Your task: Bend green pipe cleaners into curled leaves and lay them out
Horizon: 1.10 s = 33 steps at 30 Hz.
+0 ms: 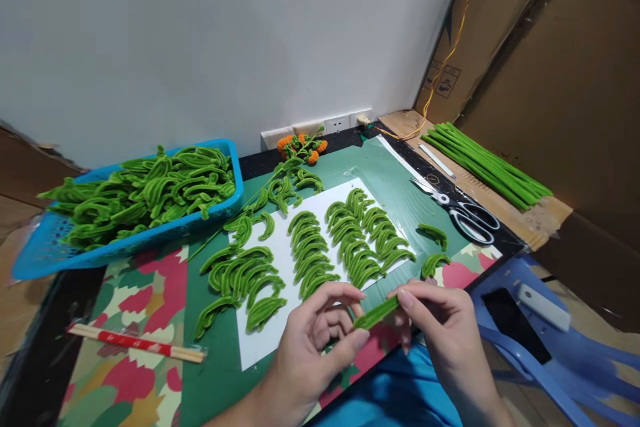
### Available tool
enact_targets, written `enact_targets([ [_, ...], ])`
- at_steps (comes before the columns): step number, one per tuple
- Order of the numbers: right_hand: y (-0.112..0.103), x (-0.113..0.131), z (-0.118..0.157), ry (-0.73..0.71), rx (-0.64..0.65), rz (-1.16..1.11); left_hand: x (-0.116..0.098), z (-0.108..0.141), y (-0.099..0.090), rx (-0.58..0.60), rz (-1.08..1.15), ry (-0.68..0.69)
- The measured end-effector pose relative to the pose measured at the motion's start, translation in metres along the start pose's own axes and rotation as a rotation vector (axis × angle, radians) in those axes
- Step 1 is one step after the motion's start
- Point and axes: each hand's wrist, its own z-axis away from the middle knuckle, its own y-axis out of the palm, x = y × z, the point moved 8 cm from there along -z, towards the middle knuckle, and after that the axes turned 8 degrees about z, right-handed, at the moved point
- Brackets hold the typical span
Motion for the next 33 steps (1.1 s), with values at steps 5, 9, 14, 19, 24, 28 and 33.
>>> enact_targets([
  [5,0.01,0.005,0.005,-0.055,0.023,0.098,-0.005,0.0,-0.001,-0.059,0.046,0.013],
  [9,0.016,0.006,0.009,-0.093,0.121,0.232,-0.007,0.0,-0.003,-0.081,0.146,0.032],
  [14,0.039,0.004,0.017,-0.154,0.367,0.398,-0.007,-0.002,-0.004,-0.033,0.073,0.025],
  [19,0.021,0.024,0.015,-0.368,0.283,0.509,0.0,-0.005,-0.012,-0.094,0.1,0.024],
  [24,-0.105,0.059,-0.014,-0.526,-0.608,0.929,0.024,-0.004,0.004,0.075,0.289,-0.125],
  [28,-0.152,0.046,-0.068,-0.4,-0.43,1.318,0.027,-0.002,0.006,0.084,0.231,-0.164],
  [33,-0.169,0.028,-0.094,-0.344,-0.274,1.36,0.028,-0.002,0.004,0.101,0.156,-0.194],
])
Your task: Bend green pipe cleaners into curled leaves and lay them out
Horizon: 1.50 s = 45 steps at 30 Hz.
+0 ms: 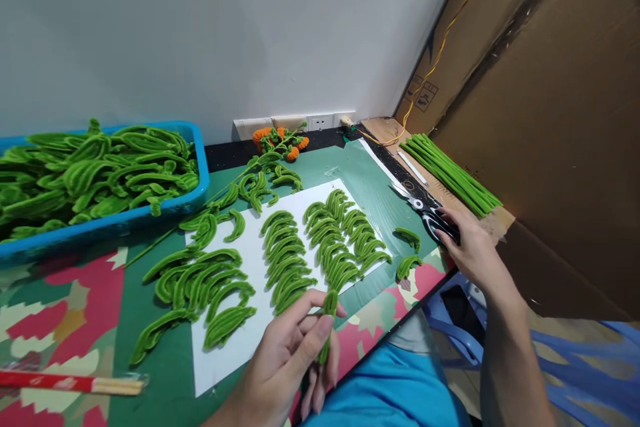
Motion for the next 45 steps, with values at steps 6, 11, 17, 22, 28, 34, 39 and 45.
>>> enact_targets([
  [6,0.008,-0.003,-0.013,0.003,0.016,-0.008,-0.004,0.002,0.003,-0.007,-0.046,-0.018],
  [11,-0.027,0.012,0.007,0.137,-0.201,-0.138,-0.012,0.006,0.01,0.014,-0.034,-0.027],
  [17,-0.066,0.08,0.061,-0.089,-0.17,-0.323,-0.025,0.005,0.018,0.111,0.146,0.081],
  [22,-0.071,0.118,0.088,-0.319,-0.182,-0.334,-0.046,0.005,0.028,0.186,0.28,0.138],
  [28,-0.061,0.146,0.091,-0.433,-0.164,-0.424,-0.058,0.014,0.035,0.187,0.295,0.131],
  [34,-0.058,0.147,0.095,-0.445,-0.217,-0.368,-0.069,0.017,0.036,0.153,0.256,0.152],
  [39,-0.063,0.146,0.097,-0.458,-0.229,-0.387,-0.074,0.017,0.029,0.067,0.189,0.182],
  [45,-0.058,0.149,0.095,-0.465,-0.207,-0.386,-0.065,0.014,0.033,0.085,0.182,0.121],
])
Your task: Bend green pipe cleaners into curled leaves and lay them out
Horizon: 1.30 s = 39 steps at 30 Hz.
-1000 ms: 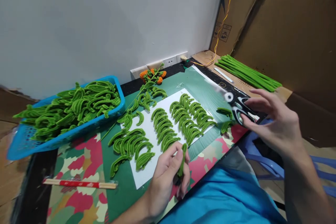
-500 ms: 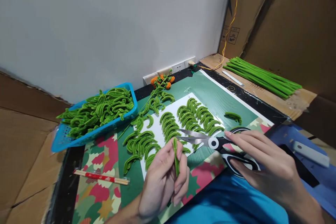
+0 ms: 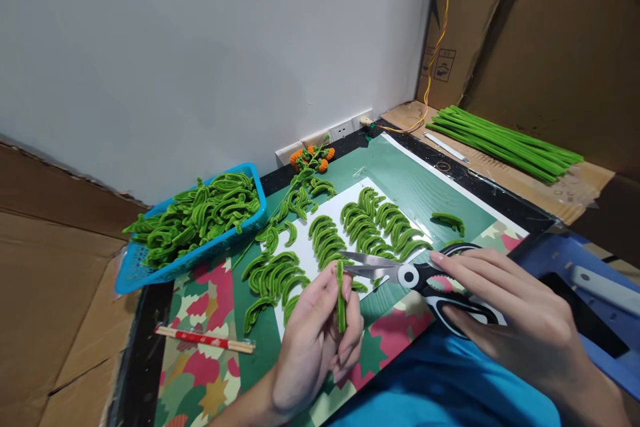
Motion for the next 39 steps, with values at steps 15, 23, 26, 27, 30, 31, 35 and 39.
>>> enact_targets([
  [15,0.019,0.021,0.006,-0.028,-0.012,0.217,0.004,0.001,-0.018,-0.165,-0.152,-0.107],
  [23,0.024,0.027,0.006,-0.065,-0.013,0.236,-0.012,-0.007,-0.017,-0.213,-0.246,0.013],
  [26,0.025,0.03,0.005,-0.076,-0.019,0.24,-0.014,-0.008,-0.022,-0.261,-0.282,0.041],
  [27,0.026,0.03,0.005,-0.078,-0.019,0.243,-0.014,-0.008,-0.023,-0.27,-0.291,0.051],
  [30,0.026,0.031,0.004,-0.085,-0.028,0.241,-0.017,-0.008,-0.023,-0.273,-0.305,0.086],
  [31,0.026,0.031,0.004,-0.087,-0.039,0.237,-0.018,-0.007,-0.023,-0.272,-0.308,0.094],
  [35,0.023,0.036,0.002,-0.083,-0.099,0.211,-0.023,-0.004,-0.025,-0.309,-0.317,0.137],
  [39,0.022,0.04,-0.001,-0.072,-0.141,0.203,-0.027,-0.003,-0.025,-0.321,-0.311,0.151],
])
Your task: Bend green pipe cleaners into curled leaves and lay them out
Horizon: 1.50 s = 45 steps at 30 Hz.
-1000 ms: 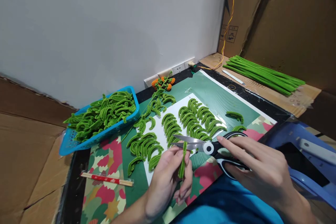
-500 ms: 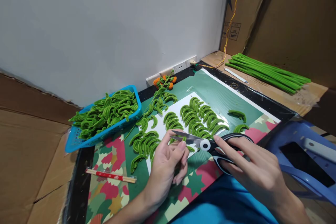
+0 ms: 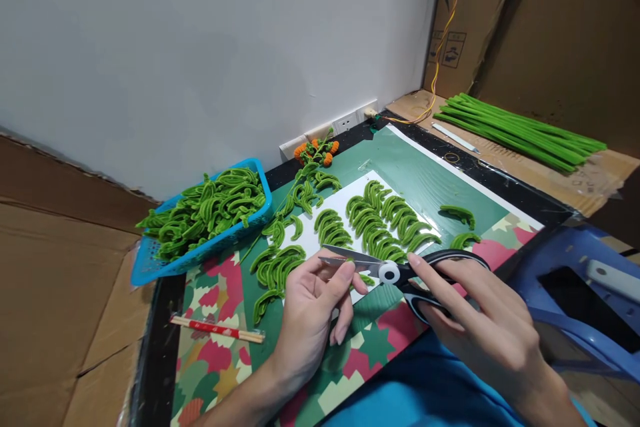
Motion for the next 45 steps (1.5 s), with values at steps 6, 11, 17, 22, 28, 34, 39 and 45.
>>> enact_targets([
  [6,0.003,0.002,0.003,0.016,-0.003,-0.02,0.004,-0.001,0.001,0.031,0.022,-0.035],
  [11,0.007,0.005,0.007,0.031,0.02,-0.019,0.006,-0.002,0.001,0.027,0.041,-0.056],
  [17,0.014,0.009,0.006,0.046,0.072,-0.013,0.003,-0.003,0.001,0.022,0.025,-0.063],
  [22,0.018,0.013,0.0,0.071,0.078,0.049,-0.003,-0.004,0.003,0.033,0.017,-0.059],
  [28,0.021,0.014,0.0,0.089,0.08,0.078,-0.003,-0.006,0.007,0.064,-0.007,-0.089],
  [34,0.022,0.014,0.005,0.078,0.067,0.04,-0.001,-0.006,0.006,0.055,-0.009,-0.11],
  [39,0.024,0.015,0.009,0.071,0.083,0.028,0.0,-0.006,0.008,0.055,-0.016,-0.121],
  [45,0.026,0.015,0.009,0.082,0.091,0.034,-0.002,-0.006,0.004,0.044,-0.028,-0.14],
])
